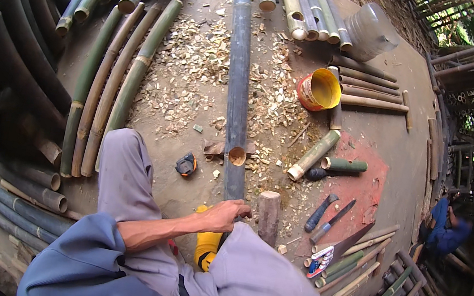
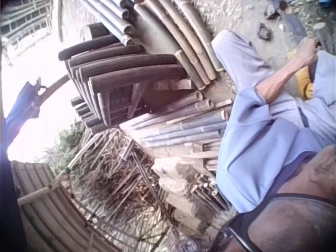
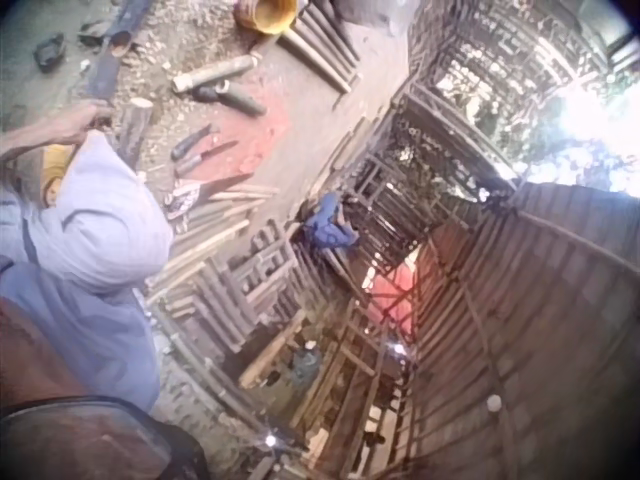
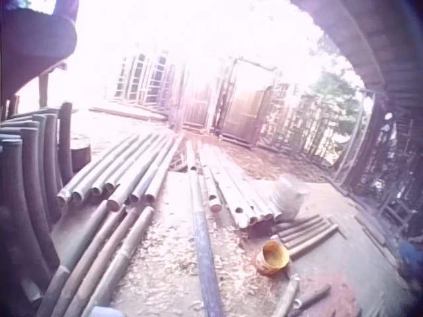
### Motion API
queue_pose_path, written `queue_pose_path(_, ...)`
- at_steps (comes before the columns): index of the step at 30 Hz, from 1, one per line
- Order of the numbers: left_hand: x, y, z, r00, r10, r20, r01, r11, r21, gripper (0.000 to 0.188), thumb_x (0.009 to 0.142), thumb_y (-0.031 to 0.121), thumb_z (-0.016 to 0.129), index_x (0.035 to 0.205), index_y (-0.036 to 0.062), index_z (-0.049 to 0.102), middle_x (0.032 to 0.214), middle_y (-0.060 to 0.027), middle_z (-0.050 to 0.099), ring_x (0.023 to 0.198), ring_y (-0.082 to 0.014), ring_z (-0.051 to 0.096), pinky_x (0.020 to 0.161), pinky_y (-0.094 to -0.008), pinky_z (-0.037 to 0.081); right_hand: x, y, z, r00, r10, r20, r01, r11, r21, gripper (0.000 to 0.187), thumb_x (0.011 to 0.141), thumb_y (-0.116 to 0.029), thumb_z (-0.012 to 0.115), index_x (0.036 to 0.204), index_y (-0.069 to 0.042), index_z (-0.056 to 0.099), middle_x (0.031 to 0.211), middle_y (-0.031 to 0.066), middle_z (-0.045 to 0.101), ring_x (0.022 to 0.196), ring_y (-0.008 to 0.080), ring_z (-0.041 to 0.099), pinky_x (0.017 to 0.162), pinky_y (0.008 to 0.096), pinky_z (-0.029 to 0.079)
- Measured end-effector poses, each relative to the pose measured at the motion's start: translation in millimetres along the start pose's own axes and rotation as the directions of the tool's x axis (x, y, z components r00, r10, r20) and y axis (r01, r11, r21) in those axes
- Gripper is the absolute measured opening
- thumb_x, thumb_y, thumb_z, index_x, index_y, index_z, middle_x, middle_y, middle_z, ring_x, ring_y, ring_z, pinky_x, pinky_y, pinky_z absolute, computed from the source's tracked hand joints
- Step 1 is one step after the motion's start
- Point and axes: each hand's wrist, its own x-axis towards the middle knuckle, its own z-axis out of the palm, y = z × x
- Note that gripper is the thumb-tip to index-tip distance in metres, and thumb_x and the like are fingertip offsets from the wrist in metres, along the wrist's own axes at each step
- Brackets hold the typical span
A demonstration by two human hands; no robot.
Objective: The person carves holes into a length of bamboo using a small hand tool and a wooden mallet, then inspects and organizes multiple finished bamboo poles on the ground.
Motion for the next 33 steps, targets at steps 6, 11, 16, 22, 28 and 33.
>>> queue_pose_path(6,-16,-28,-13,0.994,-0.069,-0.081,0.073,0.996,0.041,0.030,0.074,0.013,0.063,0.102,0.0020,0.060,0.098,-0.0198,0.060,0.097,-0.0374,0.058,0.080,-0.0430,0.048,-6,14,7,1.000,0.014,0.018,-0.014,1.000,-0.007,0.040,0.077,-0.013,0.068,0.114,-0.006,0.055,0.095,0.0206,0.062,0.087,0.0291,0.061,0.072,0.0388,0.048)
queue_pose_path(11,-42,-66,-31,0.942,-0.047,-0.333,-0.008,0.987,-0.163,0.036,0.077,0.023,0.066,0.107,0.0032,0.060,0.093,-0.0187,0.062,0.088,-0.0342,0.061,0.076,-0.0409,0.049,-7,21,8,0.999,0.019,0.029,-0.019,1.000,-0.007,0.041,0.077,-0.013,0.068,0.115,-0.006,0.054,0.097,0.0215,0.063,0.089,0.0303,0.062,0.074,0.0390,0.048)
queue_pose_path(16,-54,-44,-71,0.907,-0.252,-0.336,0.271,0.963,0.010,0.036,0.077,0.025,0.068,0.106,0.0034,0.062,0.089,-0.0174,0.063,0.082,-0.0314,0.062,0.074,-0.0400,0.049,-5,22,9,1.000,0.014,0.025,-0.014,1.000,0.002,0.042,0.076,-0.013,0.068,0.116,-0.006,0.054,0.098,0.0223,0.063,0.091,0.0315,0.062,0.076,0.0391,0.049)
queue_pose_path(22,-88,-31,-92,0.825,-0.326,-0.462,0.346,0.937,-0.043,0.028,0.077,0.018,0.069,0.100,0.0034,0.066,0.084,-0.0129,0.064,0.075,-0.0227,0.062,0.070,-0.0356,0.051,-2,18,11,1.000,-0.019,0.014,0.019,1.000,0.007,0.044,0.076,-0.013,0.068,0.117,-0.007,0.053,0.100,0.0234,0.063,0.094,0.0329,0.063,0.078,0.0393,0.049)
queue_pose_path(28,-123,-3,-107,0.768,-0.280,-0.576,0.276,0.956,-0.097,0.024,0.078,0.001,0.061,0.101,0.0024,0.066,0.083,-0.0084,0.064,0.072,-0.0142,0.062,0.067,-0.0278,0.051,-2,28,2,0.997,-0.069,-0.016,0.070,0.997,0.037,0.045,0.076,-0.013,0.069,0.118,-0.007,0.053,0.102,0.0244,0.064,0.096,0.0343,0.064,0.080,0.0395,0.049)
queue_pose_path(33,-139,-4,-119,0.743,-0.370,-0.558,0.427,0.904,-0.032,0.021,0.081,0.004,0.060,0.100,0.0016,0.066,0.086,-0.0103,0.069,0.080,-0.0177,0.066,0.074,-0.0303,0.053,-2,-7,-15,0.983,-0.080,0.166,0.041,0.973,0.227,0.072,0.061,-0.022,0.084,0.122,-0.003,0.050,0.111,0.0224,0.063,0.108,0.0337,0.060,0.091,0.0390,0.047)
